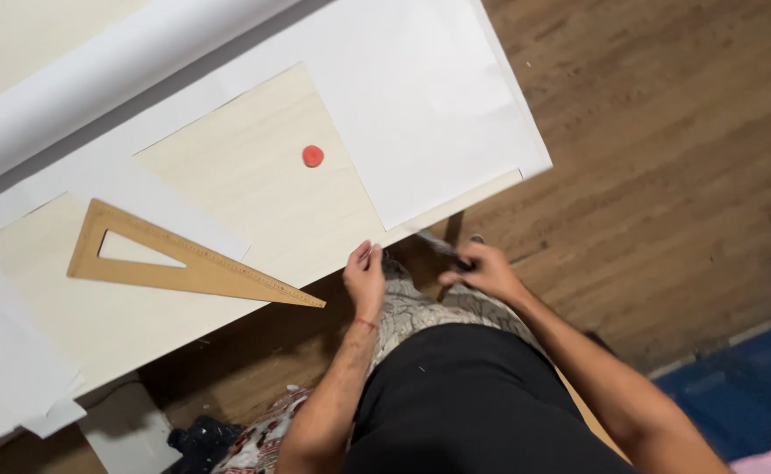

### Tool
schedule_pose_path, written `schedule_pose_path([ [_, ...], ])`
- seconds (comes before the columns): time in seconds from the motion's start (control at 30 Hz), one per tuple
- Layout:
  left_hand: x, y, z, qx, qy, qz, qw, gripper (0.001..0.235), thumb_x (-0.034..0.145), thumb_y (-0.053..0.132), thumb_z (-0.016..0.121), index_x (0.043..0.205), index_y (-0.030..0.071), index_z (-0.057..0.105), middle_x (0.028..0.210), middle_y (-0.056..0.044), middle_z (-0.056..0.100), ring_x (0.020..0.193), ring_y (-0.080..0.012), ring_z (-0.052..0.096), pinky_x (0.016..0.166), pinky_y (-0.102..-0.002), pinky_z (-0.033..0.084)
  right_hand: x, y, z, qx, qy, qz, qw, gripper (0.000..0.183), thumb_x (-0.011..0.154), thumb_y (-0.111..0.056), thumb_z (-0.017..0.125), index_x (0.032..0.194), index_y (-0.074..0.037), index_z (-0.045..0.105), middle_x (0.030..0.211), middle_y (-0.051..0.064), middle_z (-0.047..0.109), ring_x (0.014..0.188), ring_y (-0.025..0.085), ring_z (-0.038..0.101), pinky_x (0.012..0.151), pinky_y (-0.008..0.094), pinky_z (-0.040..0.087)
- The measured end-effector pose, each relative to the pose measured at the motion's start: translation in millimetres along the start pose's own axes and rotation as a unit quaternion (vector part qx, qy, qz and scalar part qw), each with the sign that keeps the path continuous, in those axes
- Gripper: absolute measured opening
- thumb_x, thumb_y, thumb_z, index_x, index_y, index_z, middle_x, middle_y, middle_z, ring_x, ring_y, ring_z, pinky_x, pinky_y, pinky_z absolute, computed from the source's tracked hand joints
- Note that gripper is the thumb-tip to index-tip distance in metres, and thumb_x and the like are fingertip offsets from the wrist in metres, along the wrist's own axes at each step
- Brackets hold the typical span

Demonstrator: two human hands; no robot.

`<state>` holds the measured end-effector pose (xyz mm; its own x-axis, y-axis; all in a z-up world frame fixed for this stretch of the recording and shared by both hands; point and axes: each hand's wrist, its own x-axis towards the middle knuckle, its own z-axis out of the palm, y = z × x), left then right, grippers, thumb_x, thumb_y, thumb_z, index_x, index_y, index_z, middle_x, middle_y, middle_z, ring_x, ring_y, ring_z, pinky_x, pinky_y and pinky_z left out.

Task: Measuring and cutting strips of material using a triangle ruler and scissors on a workbench

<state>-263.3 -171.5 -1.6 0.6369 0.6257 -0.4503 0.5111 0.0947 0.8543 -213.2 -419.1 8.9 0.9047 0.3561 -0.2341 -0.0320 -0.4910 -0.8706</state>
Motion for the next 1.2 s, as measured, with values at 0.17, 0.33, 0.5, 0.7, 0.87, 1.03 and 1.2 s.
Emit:
schedule_pose_path([
  [0.17,31.7,-27.8,74.6,-0.144,0.036,-0.156,0.976,0.074,0.091,0.026,0.081,0.15,-0.002,0.046,0.145,-0.028,0.052,0.118,-0.0313,0.066,0.092,-0.041,0.058,-44.8,35.6,-47.8,0.173,-0.021,0.219,0.96,0.048,0.082,-0.041,0.089,0.061,-0.006,0.064,0.049,0.006,0.057,0.046,0.013,0.053,0.042,0.024,0.04],
  [0.33,39.2,-11.7,121.4,-0.157,0.08,-0.195,0.965,0.047,0.081,0.039,0.088,0.106,0.005,0.068,0.063,-0.002,0.055,0.042,-0.0099,0.052,0.039,-0.021,0.037,-25.7,9.1,-70.5,0.183,-0.101,0.293,0.933,0.064,0.091,-0.053,0.077,0.057,0.0,0.066,0.045,0.013,0.054,0.039,0.018,0.054,0.037,0.028,0.041],
  [0.5,23.2,-20.2,167.3,-0.163,0.008,-0.222,0.961,0.045,0.081,0.039,0.089,0.096,0.001,0.071,0.063,-0.008,0.068,0.043,-0.0169,0.065,0.035,-0.029,0.053,-14.6,8.6,-68.9,0.204,-0.187,0.319,0.906,0.082,0.094,-0.069,0.065,0.051,0.001,0.06,0.042,0.016,0.05,0.034,0.02,0.049,0.032,0.028,0.036],
  [0.7,11.6,-25.1,174.8,-0.181,0.01,-0.2,0.963,0.035,0.088,0.035,0.084,0.096,0.003,0.073,0.055,-0.004,0.059,0.036,-0.0131,0.056,0.03,-0.026,0.044,-3.7,34.2,-51.4,0.184,-0.227,0.271,0.917,0.082,0.097,-0.067,0.063,0.047,-0.002,0.059,0.05,0.017,0.059,0.038,0.019,0.056,0.034,0.026,0.04],
  [0.87,11.1,-5.2,168.7,-0.157,0.015,-0.198,0.967,0.038,0.085,0.03,0.086,0.099,-0.003,0.073,0.052,-0.004,0.055,0.035,-0.0119,0.053,0.03,-0.026,0.043,11.3,27.9,-47.1,0.164,-0.237,0.252,0.924,0.079,0.096,-0.066,0.065,0.047,-0.003,0.059,0.045,0.013,0.056,0.036,0.018,0.055,0.034,0.025,0.04],
  [1.03,14.6,-7.0,170.2,-0.148,0.033,-0.223,0.963,0.034,0.081,0.028,0.088,0.093,-0.001,0.075,0.05,-0.004,0.055,0.034,-0.0119,0.053,0.03,-0.026,0.041,14.8,30.3,-42.5,0.169,-0.238,0.259,0.921,0.078,0.095,-0.064,0.068,0.048,-0.003,0.058,0.046,0.013,0.054,0.039,0.019,0.058,0.035,0.025,0.042],
  [1.2,15.7,-8.7,171.6,-0.135,0.034,-0.224,0.965,0.035,0.079,0.028,0.088,0.094,-0.001,0.077,0.048,-0.005,0.053,0.034,-0.0125,0.052,0.028,-0.027,0.041,18.9,38.4,-35.7,0.148,-0.24,0.246,0.927,0.077,0.095,-0.063,0.068,0.047,-0.003,0.059,0.044,0.012,0.055,0.037,0.019,0.057,0.035,0.026,0.042],
])
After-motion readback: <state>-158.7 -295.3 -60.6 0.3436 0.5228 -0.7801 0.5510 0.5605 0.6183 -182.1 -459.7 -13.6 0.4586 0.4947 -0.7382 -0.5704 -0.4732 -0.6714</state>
